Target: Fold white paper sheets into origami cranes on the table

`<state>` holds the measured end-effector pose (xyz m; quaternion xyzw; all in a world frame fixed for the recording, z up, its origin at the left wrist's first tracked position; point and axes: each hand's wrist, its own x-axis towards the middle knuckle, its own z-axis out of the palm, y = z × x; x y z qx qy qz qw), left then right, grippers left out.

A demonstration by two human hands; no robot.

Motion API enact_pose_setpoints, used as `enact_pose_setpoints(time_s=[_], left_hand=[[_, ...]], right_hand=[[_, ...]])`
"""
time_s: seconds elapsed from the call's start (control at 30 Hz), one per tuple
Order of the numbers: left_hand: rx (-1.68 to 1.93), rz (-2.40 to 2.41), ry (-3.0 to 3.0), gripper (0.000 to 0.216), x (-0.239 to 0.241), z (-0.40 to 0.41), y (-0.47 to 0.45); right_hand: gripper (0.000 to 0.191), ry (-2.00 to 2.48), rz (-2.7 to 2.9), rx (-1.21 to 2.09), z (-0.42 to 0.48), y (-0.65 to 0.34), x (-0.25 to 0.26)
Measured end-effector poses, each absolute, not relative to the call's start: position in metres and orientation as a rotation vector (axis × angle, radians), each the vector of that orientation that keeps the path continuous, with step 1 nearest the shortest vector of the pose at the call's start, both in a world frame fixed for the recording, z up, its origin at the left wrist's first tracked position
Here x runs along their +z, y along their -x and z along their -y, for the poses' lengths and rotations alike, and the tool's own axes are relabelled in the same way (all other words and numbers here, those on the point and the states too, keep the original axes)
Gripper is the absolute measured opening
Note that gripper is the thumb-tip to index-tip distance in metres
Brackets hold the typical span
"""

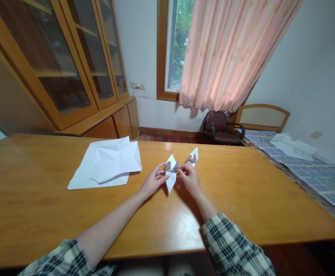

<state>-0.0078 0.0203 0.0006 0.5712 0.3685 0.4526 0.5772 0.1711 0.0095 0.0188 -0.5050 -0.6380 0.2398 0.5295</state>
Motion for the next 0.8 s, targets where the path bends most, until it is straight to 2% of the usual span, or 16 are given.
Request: enact_pose_setpoints(time_s=[0.23, 0.47, 0.8], left_hand=[[1.038, -0.921, -1.363, 0.078, 0.009, -0.014, 0.009], [1.090, -0.939, -1.411, 0.071, 0.009, -0.015, 0.008], [1.121, -0.947, -1.394, 0.051, -0.002, -0.020, 0.012]], right_hand=[[0.012, 1.192, 1.447, 0.650, -0.009, -0.170, 0.017], [0.017, 1.246, 1.457, 0.769, -0.013, -0.171, 0.010], [0.022, 1.160, 1.149, 0.639, -0.008, -0.185, 0.032]])
